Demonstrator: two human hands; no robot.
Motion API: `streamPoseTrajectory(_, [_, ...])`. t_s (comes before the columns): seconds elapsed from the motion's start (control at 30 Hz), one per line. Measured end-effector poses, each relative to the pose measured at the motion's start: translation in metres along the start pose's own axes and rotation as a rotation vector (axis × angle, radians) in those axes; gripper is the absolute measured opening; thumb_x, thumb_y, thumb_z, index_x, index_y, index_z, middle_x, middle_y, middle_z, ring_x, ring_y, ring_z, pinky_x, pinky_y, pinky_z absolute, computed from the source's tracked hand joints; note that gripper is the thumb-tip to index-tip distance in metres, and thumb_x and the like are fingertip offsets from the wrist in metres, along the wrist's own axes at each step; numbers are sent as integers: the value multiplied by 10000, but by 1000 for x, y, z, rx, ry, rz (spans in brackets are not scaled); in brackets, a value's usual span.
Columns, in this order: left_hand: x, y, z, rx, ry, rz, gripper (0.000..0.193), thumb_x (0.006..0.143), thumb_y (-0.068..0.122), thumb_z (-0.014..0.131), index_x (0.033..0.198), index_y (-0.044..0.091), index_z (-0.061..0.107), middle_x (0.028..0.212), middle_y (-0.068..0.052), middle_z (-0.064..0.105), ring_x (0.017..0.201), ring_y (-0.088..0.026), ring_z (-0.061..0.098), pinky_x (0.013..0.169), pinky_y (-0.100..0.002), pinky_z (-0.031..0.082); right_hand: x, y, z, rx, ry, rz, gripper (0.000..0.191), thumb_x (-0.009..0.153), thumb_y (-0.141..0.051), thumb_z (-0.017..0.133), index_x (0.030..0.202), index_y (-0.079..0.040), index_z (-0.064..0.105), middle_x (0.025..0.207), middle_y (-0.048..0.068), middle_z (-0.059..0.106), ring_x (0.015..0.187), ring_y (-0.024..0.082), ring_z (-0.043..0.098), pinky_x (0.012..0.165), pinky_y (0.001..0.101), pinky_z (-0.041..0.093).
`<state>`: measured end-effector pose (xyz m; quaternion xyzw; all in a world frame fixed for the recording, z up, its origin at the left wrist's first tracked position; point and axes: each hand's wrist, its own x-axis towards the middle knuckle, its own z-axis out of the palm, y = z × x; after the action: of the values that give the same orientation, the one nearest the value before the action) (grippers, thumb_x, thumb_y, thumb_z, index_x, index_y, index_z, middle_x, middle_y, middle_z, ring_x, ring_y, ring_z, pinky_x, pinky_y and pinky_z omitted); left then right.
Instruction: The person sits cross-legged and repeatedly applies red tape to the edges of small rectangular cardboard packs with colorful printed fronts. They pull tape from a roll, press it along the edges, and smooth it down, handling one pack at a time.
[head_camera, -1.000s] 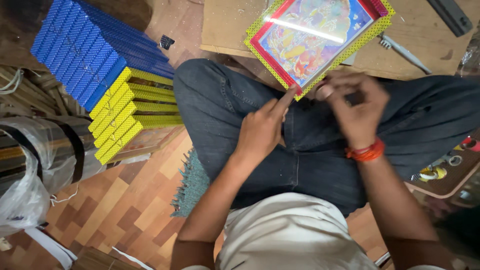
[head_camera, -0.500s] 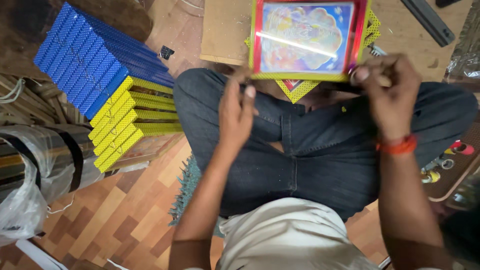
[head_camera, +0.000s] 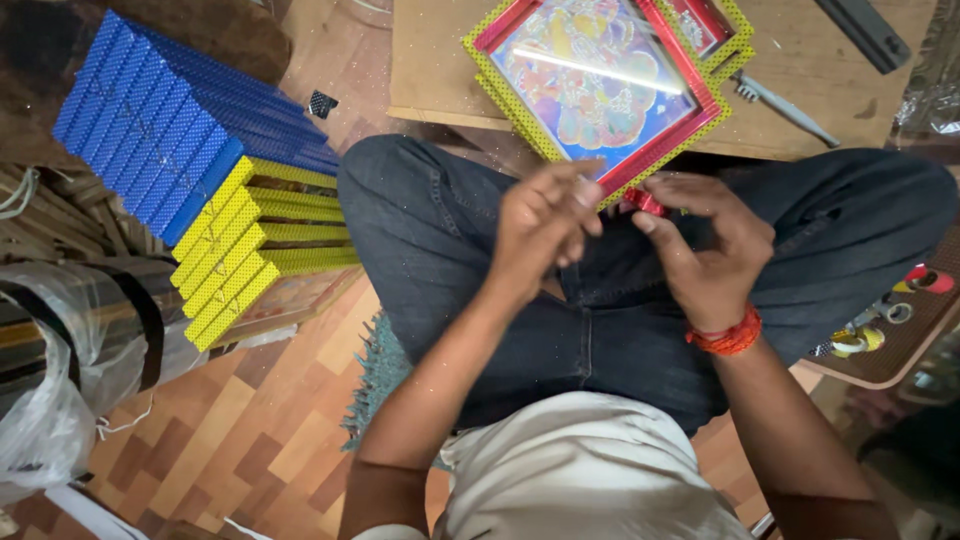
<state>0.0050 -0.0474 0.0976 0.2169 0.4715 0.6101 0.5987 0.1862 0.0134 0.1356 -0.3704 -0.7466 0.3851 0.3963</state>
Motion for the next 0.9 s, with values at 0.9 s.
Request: streamPoseTrajectory(0.9, [105,48,-87,918,397,791,111,988,117,753,971,33,683,964,-59,642,813,-201,620,746,-336,485,12,4,14,-532,-269,-258,204,886,-151,842,1081,-121,792,1027,74,679,1223,282,624,1159,514,420])
